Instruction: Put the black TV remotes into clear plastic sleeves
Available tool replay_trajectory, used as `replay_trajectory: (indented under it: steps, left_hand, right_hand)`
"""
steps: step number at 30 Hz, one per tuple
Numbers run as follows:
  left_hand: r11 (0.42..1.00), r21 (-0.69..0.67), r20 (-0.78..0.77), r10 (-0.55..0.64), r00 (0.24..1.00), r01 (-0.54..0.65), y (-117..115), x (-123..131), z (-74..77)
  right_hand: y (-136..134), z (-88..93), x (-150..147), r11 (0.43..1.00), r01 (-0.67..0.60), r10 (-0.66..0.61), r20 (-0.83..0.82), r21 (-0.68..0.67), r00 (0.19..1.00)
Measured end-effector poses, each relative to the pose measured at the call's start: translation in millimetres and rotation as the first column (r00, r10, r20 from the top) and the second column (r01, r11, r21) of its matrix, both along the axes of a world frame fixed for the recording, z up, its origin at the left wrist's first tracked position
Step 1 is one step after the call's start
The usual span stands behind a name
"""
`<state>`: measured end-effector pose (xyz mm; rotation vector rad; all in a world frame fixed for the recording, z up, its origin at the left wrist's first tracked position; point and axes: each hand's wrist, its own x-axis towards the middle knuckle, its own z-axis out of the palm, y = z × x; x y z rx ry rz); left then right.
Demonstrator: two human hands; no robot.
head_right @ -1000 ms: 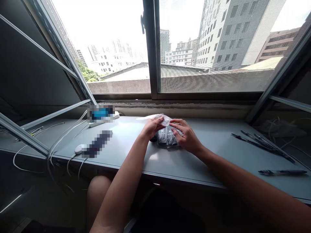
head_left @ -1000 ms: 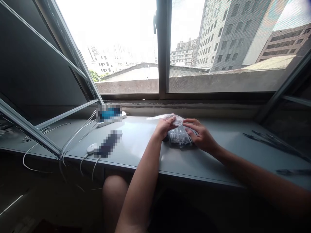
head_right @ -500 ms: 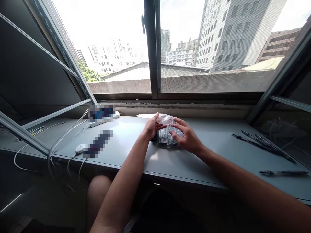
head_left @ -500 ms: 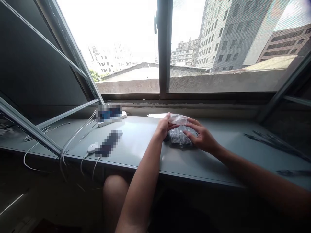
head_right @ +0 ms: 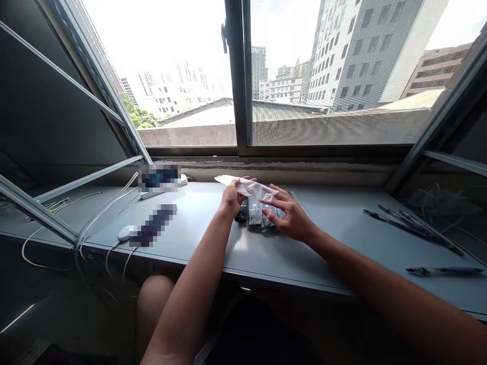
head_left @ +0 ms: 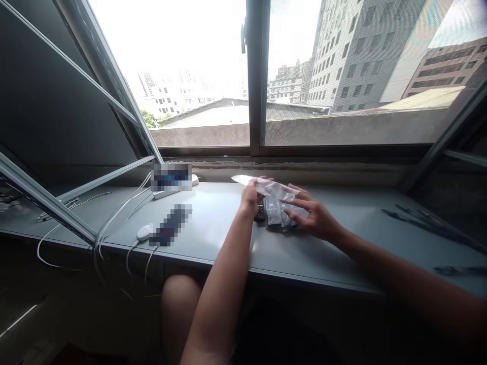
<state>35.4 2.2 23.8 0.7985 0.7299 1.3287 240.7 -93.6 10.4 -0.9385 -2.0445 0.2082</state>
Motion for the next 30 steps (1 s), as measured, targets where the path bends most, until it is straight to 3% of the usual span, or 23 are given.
replay_trajectory:
  steps: [8,15,22,25,30]
  left_hand:
    - [0.990,0.022,-0.008,-0.140,0.990,0.140,-2,3,-1.1]
    - [0.993,-0.095,0.178,0.090,0.980,-0.074,-2,-9,10.8]
    - [0.973,-0.156,0.234,0.201,0.951,-0.168,1,-16,11.1]
    - [0.972,-0.159,0.244,0.211,0.947,-0.175,0,-15,11.7]
    - [0.992,-0.094,0.184,0.096,0.978,-0.080,-2,-7,10.9]
  right_hand:
    - [2,-5.3,1,0.997,-0.051,0.055,0.064,-0.062,0.996]
    - [0,-4.4,0,0.994,-0.064,0.070,0.073,-0.086,0.995]
    - [-3,1.1,-2,0.990,-0.125,0.129,0.070,-0.063,0.989]
    - [-3,0.2,-2,0.990,-0.124,0.129,0.068,-0.073,0.989]
    - [-2,-1.5,-2,0.990,-0.108,0.116,0.089,-0.087,0.989]
